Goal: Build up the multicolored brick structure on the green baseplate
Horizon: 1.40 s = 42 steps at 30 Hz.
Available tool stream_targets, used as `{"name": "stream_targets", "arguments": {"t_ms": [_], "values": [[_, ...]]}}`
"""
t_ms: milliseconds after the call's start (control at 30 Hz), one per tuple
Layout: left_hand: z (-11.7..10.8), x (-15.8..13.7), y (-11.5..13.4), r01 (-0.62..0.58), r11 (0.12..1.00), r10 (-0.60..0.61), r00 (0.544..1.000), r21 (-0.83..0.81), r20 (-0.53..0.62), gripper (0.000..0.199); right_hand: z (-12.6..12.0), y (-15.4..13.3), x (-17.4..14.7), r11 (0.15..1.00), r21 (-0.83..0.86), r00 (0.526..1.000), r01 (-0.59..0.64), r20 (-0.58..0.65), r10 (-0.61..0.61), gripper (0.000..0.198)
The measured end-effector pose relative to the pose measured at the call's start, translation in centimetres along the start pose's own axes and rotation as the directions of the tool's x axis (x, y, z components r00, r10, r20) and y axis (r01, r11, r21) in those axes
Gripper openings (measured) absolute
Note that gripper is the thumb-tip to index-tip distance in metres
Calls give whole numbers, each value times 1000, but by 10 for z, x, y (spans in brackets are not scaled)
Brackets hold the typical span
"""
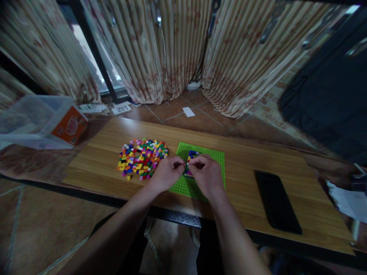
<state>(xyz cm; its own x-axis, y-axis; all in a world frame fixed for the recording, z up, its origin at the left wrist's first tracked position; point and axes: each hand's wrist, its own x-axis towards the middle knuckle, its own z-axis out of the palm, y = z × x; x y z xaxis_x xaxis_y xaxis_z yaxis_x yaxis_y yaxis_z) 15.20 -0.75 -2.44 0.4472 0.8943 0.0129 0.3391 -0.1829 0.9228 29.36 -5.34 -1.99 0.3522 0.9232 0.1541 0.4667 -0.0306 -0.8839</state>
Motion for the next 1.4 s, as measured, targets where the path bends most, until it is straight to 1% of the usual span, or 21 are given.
{"name": "stream_targets", "arguments": {"t_ms": [67,133,200,300,367,400,433,500,533,633,700,767,900,1067,1167,1400], "values": [[-3,2,-2,0,1000,1,1000,-18,14,19,0,2,-1,1000,9,1000,20,-4,-20,9],[-9,5,-5,4,999,-4,1000,-43,2,18,-1,3,-3,999,38,999,29,-40,-27,9],[-18,9,-9,9,997,-13,999,-73,-45,16,-2,1,-4,996,79,990,39,-138,-28,10],[-31,15,-15,7,994,-22,990,-111,-141,15,-2,-6,-6,990,99,948,102,-311,-67,11],[-39,17,-19,15,990,-42,979,-138,-199,15,1,-14,-11,985,72,929,155,-349,-120,10],[-42,18,-21,18,988,-53,973,-152,-225,15,3,-18,-14,982,51,931,180,-332,-153,10],[-46,19,-22,19,986,-62,965,-167,-253,15,6,-22,-17,978,23,938,205,-288,-190,11],[-53,19,-23,23,978,-88,948,-210,-307,15,13,-28,-25,963,-33,954,266,-134,-268,12],[-58,19,-23,25,972,-105,937,-235,-334,15,18,-30,-28,952,-53,952,300,-43,-302,14],[-70,17,-21,43,954,-170,892,-297,-418,15,35,-32,-37,918,-87,910,388,196,-366,17],[-76,16,-19,47,951,-193,862,-306,-468,14,47,-30,-41,899,-114,878,422,298,-375,17],[-80,15,-17,42,945,-205,850,-324,-486,12,57,-27,-42,883,-136,853,449,360,-379,18],[-80,13,-17,30,925,-213,867,-379,-451,10,72,-24,-41,861,-157,823,483,418,-385,23],[-82,11,-16,37,917,-231,860,-397,-454,11,86,-21,-35,857,-204,829,473,431,-355,25],[-85,10,-16,50,913,-244,863,-406,-442,12,92,-21,-32,839,-242,822,488,451,-348,24],[-84,11,-20,52,925,-224,876,-378,-426,12,97,-26,-31,817,-295,821,495,465,-330,17]]}}
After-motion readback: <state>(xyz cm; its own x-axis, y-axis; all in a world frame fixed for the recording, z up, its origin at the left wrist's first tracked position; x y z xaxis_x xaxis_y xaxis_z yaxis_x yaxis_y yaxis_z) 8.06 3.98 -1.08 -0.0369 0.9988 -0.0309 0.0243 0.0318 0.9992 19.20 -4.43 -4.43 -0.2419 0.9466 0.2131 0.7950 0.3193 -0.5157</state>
